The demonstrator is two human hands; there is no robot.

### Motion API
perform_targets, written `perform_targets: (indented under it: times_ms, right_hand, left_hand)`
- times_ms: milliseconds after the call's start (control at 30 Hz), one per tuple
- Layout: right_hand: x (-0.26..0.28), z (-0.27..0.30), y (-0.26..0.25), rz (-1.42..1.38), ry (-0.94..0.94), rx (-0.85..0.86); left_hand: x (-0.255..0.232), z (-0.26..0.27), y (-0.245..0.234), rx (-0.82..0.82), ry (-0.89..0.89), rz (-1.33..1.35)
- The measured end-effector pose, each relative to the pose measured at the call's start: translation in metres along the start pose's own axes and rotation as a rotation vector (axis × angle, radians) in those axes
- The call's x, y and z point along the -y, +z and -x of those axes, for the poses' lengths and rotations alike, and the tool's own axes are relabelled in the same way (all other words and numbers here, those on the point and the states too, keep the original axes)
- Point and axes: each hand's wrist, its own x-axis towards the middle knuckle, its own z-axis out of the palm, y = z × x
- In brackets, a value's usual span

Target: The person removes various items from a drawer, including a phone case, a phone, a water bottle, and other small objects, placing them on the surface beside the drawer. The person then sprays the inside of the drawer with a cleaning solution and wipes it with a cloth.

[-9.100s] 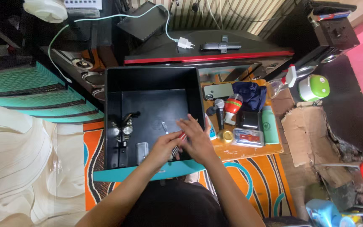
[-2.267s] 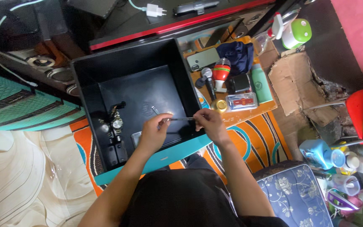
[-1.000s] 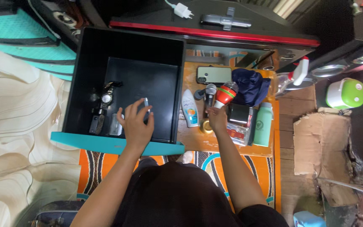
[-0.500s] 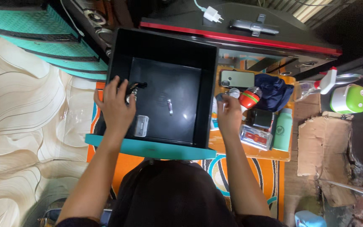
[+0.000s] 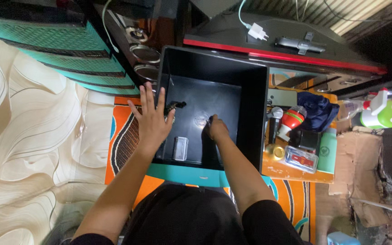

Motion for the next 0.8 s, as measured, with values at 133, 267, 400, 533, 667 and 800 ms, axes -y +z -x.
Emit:
perform_targets:
  times_ms: [133, 267, 400, 533, 667, 800]
  right_hand:
    - [-0.017, -0.026, 0.027, 0.067, -0.013, -0.103]
    - [-0.008, -0.015, 0.009, -0.016, -0.073, -0.117]
    - [0.028, 0.044, -0.059, -0.230, -0.146, -0.194]
    - [0.062, 0.134, -0.116, -0.512, -0.350, -0.388]
    - [0.073, 0.209, -0.138, -0.540, -0.634, -0.491]
    - [0.071, 0.245, -0.132, -0.582, -0.525, -0.569]
  left_hand:
    - [0.002, 0.001, 0.005, -0.014, 0.023, 0.024]
    - [0.006, 0.003, 0.009, -0.064, 0.050, 0.092]
    - [0.005, 0.012, 0.002, -0.164, 0.182, 0.140]
    - [-0.017, 0.025, -0.001, -0.152, 0.248, 0.501]
    - [-0.059, 0.034, 0.016, 0.229, -0.081, 1.085]
    - [-0.089, 0.038, 0.033, 0.502, -0.319, 1.505]
